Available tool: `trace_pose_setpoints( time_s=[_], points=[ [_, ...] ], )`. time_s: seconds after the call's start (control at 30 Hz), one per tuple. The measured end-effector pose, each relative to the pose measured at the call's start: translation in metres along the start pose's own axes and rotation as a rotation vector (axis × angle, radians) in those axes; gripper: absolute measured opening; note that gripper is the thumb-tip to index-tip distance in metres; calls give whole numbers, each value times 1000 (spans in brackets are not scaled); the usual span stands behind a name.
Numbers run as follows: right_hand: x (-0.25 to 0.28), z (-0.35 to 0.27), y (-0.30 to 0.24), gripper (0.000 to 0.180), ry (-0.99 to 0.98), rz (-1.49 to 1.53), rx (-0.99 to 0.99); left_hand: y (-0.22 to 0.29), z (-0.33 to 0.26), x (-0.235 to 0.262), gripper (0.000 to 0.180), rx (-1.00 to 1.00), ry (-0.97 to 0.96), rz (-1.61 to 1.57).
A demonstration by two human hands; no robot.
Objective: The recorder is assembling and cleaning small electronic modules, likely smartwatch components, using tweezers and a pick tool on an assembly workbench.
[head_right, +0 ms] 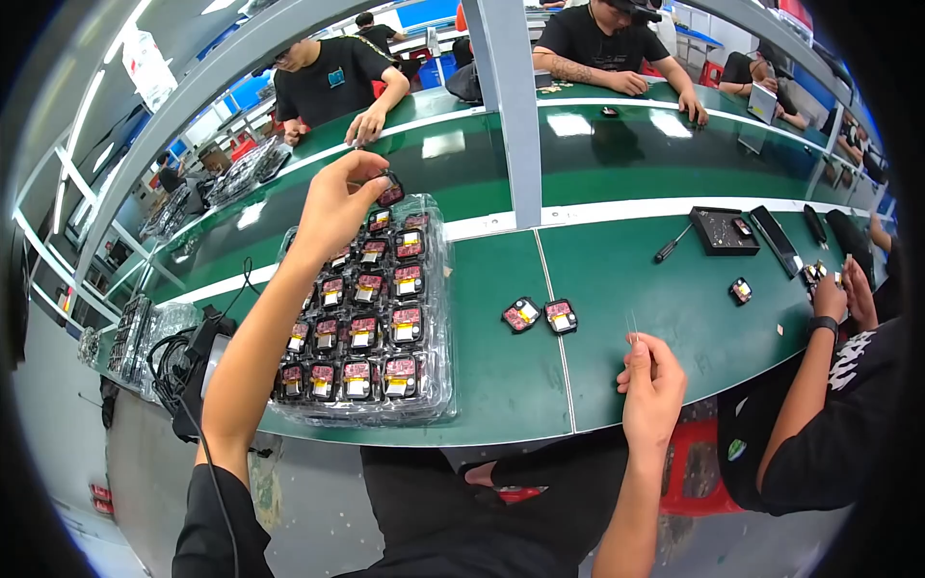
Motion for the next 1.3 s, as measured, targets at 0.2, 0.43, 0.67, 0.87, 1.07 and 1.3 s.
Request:
trace_pose_setpoints(
  time_s=[0.2,0.43,0.67,0.87,1.07,1.3],
  points=[
    [4,0,3,31,36,-13,2,-29,11,-37,21,-35,-116,69],
    [2,2,0,30,27,-48,24,-20,-2,-50,23,-221,-138,370],
    [12,16,37,27,-51,88,-42,33,-43,-1,25,-401,100,259],
    [34,25,55,31,-33,-23,-22,122,-184,40,24,-533,-288,-352],
    [42,46,79,35,-74,-143,58,59,-353,46,22,534,-1200,-1128],
    [34,54,74,35,-230,-240,66,-200,-522,264,33,1090,-880,302]
  ],
)
Point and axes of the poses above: each hand's wrist, its own z-axis towards the middle knuckle, its own x-axis out of the back of the hand, y = z × x, the point moved 7 cm from there along z, towards the middle knuckle, and after that the axes turned 2 degrees about -x, right-handed, at the moved point
